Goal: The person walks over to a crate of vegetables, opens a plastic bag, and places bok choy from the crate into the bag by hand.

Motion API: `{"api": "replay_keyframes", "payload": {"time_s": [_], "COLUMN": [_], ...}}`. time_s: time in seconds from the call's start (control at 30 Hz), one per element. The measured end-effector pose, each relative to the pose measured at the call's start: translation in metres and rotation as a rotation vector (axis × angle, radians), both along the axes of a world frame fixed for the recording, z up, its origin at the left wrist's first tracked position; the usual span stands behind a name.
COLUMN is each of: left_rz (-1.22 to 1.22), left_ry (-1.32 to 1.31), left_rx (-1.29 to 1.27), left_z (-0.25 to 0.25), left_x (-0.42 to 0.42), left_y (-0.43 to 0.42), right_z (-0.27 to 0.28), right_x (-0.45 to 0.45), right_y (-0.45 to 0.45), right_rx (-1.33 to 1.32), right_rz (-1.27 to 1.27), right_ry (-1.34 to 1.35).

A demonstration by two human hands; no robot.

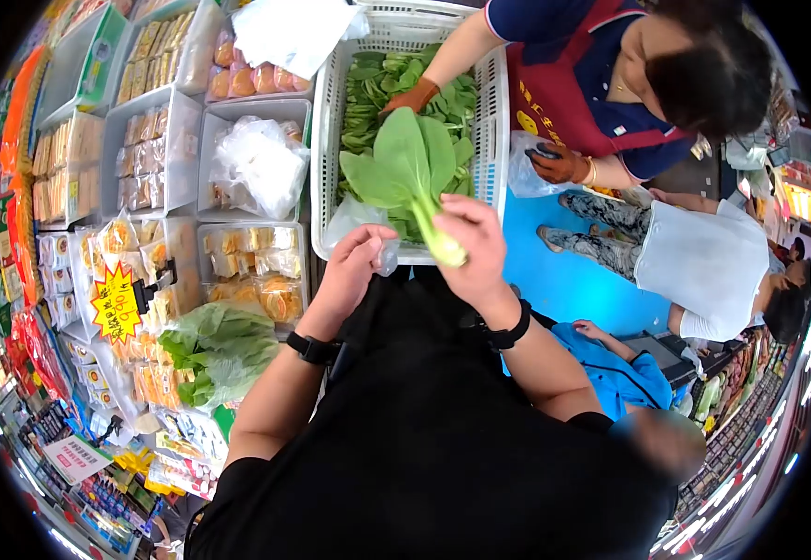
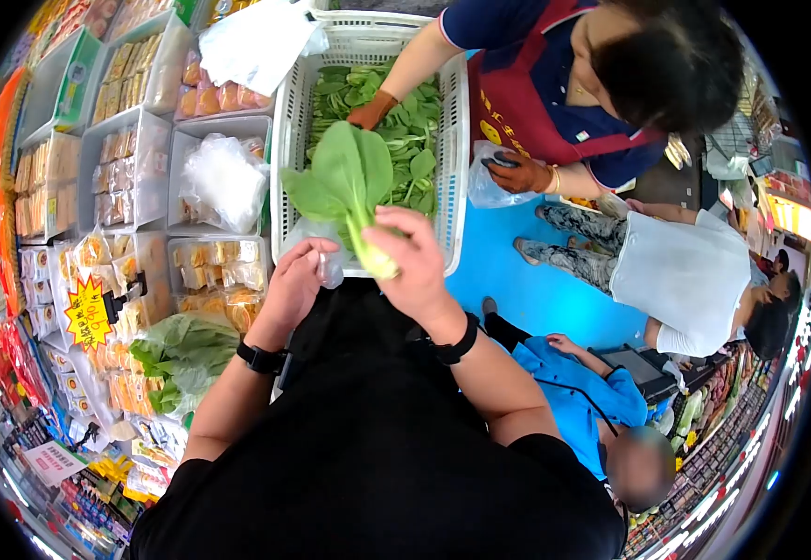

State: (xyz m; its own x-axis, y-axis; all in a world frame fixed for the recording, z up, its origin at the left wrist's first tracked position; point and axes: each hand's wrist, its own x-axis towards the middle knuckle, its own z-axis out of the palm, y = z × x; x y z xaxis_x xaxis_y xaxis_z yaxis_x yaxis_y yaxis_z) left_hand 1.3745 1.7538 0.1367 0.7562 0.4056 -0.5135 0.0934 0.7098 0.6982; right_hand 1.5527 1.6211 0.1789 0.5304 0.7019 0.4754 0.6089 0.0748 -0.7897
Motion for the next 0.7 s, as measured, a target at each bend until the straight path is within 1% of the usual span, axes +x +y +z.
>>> {"api": "replay_keyframes", "payload": {"time_s": [0.07, 0.1, 0.13, 0.2, 0.23, 0.27, 0.33, 0.4, 0.47, 0.5, 0.53, 0.6, 0.67, 0.7], "left_rz": [0.055, 0.065, 0.073, 0.050, -0.004, -0.002, -0.015, 0.002, -0.001, -0.018, -0.023, -0.035, -0.021, 0.000], "left_ry": [-0.205, -0.224, -0.221, -0.101, 0.071, 0.075, -0.050, -0.086, 0.108, 0.160, 0.160, 0.268, 0.260, 0.242], "left_rx": [-0.092, -0.071, -0.068, 0.026, 0.082, 0.082, -0.060, -0.078, 0.116, 0.179, 0.174, 0.395, 0.383, 0.406], "left_z": [0.001, 0.001, -0.005, -0.021, 0.021, 0.019, 0.002, -0.015, 0.002, 0.013, 0.010, -0.002, -0.018, -0.025], "left_x": [0.001, 0.002, 0.000, -0.005, 0.009, 0.007, 0.003, -0.002, 0.002, 0.006, 0.004, -0.005, -0.012, -0.015], "left_y": [0.001, 0.000, 0.000, -0.004, -0.001, 0.000, 0.000, 0.001, 0.004, 0.004, 0.004, 0.007, 0.007, 0.006], "right_z": [-0.007, -0.008, -0.010, -0.014, -0.012, -0.013, -0.016, -0.012, -0.013, -0.010, -0.013, -0.012, -0.013, -0.010], "right_x": [-0.008, -0.013, -0.017, -0.025, -0.027, -0.028, -0.027, -0.021, -0.016, -0.014, -0.003, 0.018, 0.035, 0.041], "right_y": [0.006, 0.008, 0.008, 0.007, 0.009, 0.011, 0.015, 0.017, 0.019, 0.018, 0.017, 0.012, 0.002, -0.003], "right_rx": [0.036, 0.039, 0.042, 0.052, 0.058, 0.059, 0.071, 0.041, 0.069, 0.089, 0.172, 0.256, 0.134, -0.036], "right_rz": [0.103, 0.123, 0.130, 0.156, 0.176, 0.179, 0.189, 0.176, -0.026, -0.105, -0.131, -0.139, -0.102, -0.083], "right_ry": [-0.148, -0.165, -0.162, -0.168, -0.183, -0.178, -0.113, -0.119, 0.240, 0.473, 0.563, 0.620, 0.568, 0.439]}}
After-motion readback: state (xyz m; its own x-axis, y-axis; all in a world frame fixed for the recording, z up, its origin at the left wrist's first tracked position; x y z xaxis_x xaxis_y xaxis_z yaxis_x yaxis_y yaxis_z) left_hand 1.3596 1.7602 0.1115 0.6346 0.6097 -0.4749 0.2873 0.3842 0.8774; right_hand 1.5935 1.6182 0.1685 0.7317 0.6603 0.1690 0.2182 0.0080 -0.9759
